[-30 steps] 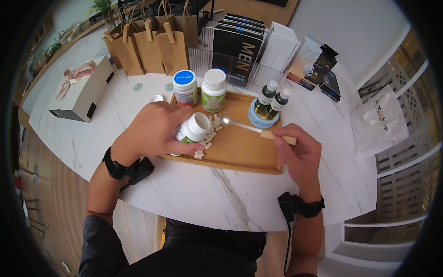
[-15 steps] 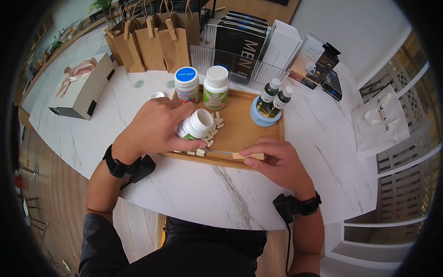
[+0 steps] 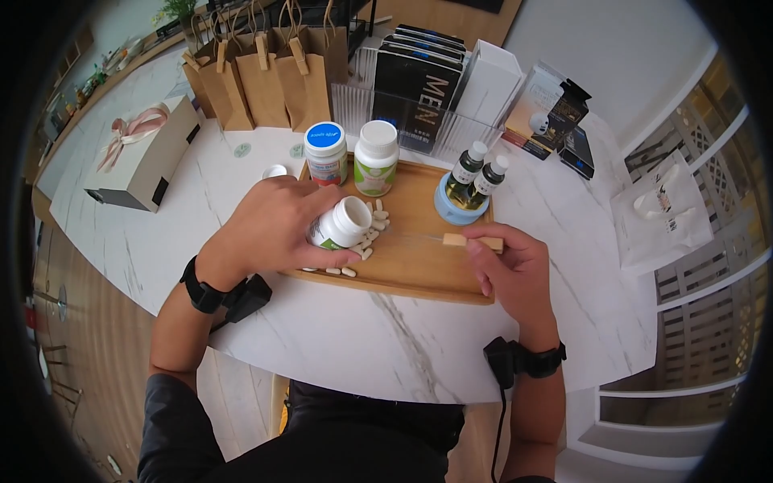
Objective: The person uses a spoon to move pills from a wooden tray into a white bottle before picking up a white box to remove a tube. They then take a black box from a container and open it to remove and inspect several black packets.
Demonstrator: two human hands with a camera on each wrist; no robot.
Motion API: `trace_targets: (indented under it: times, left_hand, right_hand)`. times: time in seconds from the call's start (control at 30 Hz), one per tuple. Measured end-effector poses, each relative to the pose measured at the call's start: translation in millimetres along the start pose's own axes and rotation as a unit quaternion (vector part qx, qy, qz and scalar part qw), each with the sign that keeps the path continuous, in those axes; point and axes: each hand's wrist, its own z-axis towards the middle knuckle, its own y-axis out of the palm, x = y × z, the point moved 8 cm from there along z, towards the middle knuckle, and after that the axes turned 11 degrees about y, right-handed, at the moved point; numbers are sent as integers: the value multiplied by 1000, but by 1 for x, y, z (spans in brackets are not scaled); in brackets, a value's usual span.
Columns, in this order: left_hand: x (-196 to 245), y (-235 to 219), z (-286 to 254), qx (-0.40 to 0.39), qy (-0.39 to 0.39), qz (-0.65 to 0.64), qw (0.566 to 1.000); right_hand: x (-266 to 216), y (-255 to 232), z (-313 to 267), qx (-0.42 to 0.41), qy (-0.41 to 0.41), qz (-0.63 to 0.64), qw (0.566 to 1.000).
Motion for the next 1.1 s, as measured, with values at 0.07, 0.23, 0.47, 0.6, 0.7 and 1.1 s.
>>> trace_targets:
  times: [0.07, 0.23, 0.47, 0.6, 0.7, 1.1]
  left_hand:
    - [0, 0, 0, 6, 3, -2, 1000]
    - [0, 1, 1, -1, -3, -17, 1000]
    - [1, 0, 2, -2, 3, -10, 1000]
    - [1, -1, 1, 9, 6, 6, 1000]
    - [2, -2, 1, 15, 14, 2, 1000]
    - [2, 0, 1, 1, 1, -6, 1000]
  right_hand:
    - [-6, -5, -2, 24, -27, 15, 999]
    - [-28, 5, -19, 58, -129, 7, 990]
    - [-35, -2, -22, 54, -186, -17, 981]
    - [-22, 2, -12, 18, -113, -62, 992]
    - [-17, 21, -9, -57, -128, -145, 979]
    - [-3, 36, -8, -128, -31, -108, 985]
